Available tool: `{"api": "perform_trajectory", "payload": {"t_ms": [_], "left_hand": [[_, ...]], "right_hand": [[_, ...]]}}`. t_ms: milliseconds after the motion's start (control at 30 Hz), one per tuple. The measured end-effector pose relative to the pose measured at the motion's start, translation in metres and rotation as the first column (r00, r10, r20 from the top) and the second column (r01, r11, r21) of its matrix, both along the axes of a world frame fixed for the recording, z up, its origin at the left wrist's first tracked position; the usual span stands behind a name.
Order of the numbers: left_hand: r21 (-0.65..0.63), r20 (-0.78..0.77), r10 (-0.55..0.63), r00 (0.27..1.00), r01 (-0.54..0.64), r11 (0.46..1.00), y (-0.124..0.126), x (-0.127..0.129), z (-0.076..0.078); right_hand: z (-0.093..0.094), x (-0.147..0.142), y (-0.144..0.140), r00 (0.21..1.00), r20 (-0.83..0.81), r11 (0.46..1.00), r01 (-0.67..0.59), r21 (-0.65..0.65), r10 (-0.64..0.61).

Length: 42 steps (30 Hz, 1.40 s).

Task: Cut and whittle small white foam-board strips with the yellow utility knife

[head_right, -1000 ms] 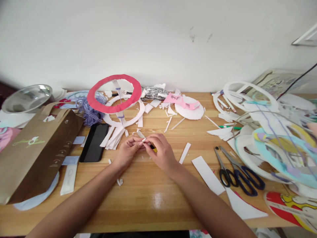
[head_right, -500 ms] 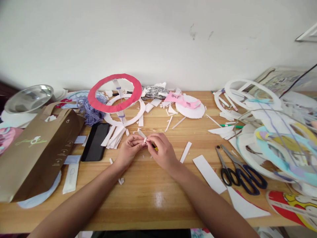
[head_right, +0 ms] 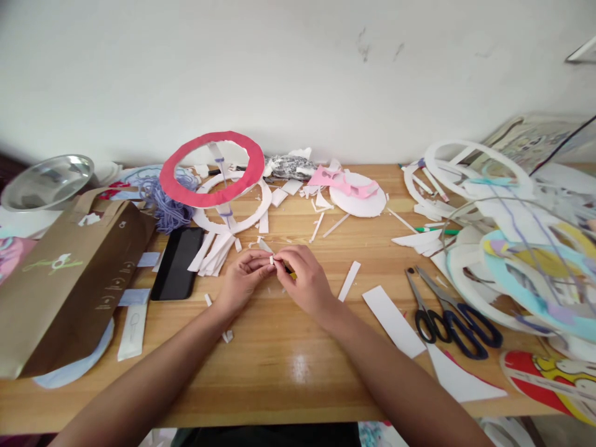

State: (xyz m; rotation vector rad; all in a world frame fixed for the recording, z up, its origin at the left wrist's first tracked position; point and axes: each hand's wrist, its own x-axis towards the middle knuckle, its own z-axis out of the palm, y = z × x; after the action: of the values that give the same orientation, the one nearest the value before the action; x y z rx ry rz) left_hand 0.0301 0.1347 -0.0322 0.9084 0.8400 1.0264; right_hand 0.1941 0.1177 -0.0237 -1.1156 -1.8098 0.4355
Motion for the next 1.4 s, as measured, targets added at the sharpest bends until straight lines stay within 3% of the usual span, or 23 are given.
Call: {"api": "perform_trajectory", "payload": {"t_ms": [200, 367, 533, 733, 1400], "left_hand": [[0.059, -0.03, 0.053, 0.998, -0.051, 0.997, -0.0037, 0.0031, -0.0051], [0.076, -0.068, 0.029, 0.997, -0.024, 0.997, -0.0052, 0.0036, -0.0094], [0.075, -0.066, 0.05, 0.997, -0.045, 0.996, -0.0012, 0.0013, -0.0096], [0.102, -0.176, 0.03, 0.984, -0.012, 0.995, 0.0012, -0.001, -0.0091], [0.085, -0.21, -0.011, 0.978, 0.029, 0.996, 0.0008, -0.0018, -0.0074]], "right_hand": [[-0.0012, 0.0004, -0.0011, 0.999, 0.036, 1.0, 0.003, 0.002, -0.003], [-0.0011, 0.0004, -0.0008, 0.997, 0.07, 1.0, 0.025, 0.008, -0.026], [0.0005, -0.0005, -0.0007, 0.988, 0.142, 0.995, 0.057, 0.086, -0.069], [0.0029, -0.0024, -0.0034, 0.971, 0.221, 0.986, 0.054, 0.155, -0.088], [0.0009, -0.0013, -0.0019, 0.977, 0.187, 0.988, 0.078, 0.133, -0.102]]}}
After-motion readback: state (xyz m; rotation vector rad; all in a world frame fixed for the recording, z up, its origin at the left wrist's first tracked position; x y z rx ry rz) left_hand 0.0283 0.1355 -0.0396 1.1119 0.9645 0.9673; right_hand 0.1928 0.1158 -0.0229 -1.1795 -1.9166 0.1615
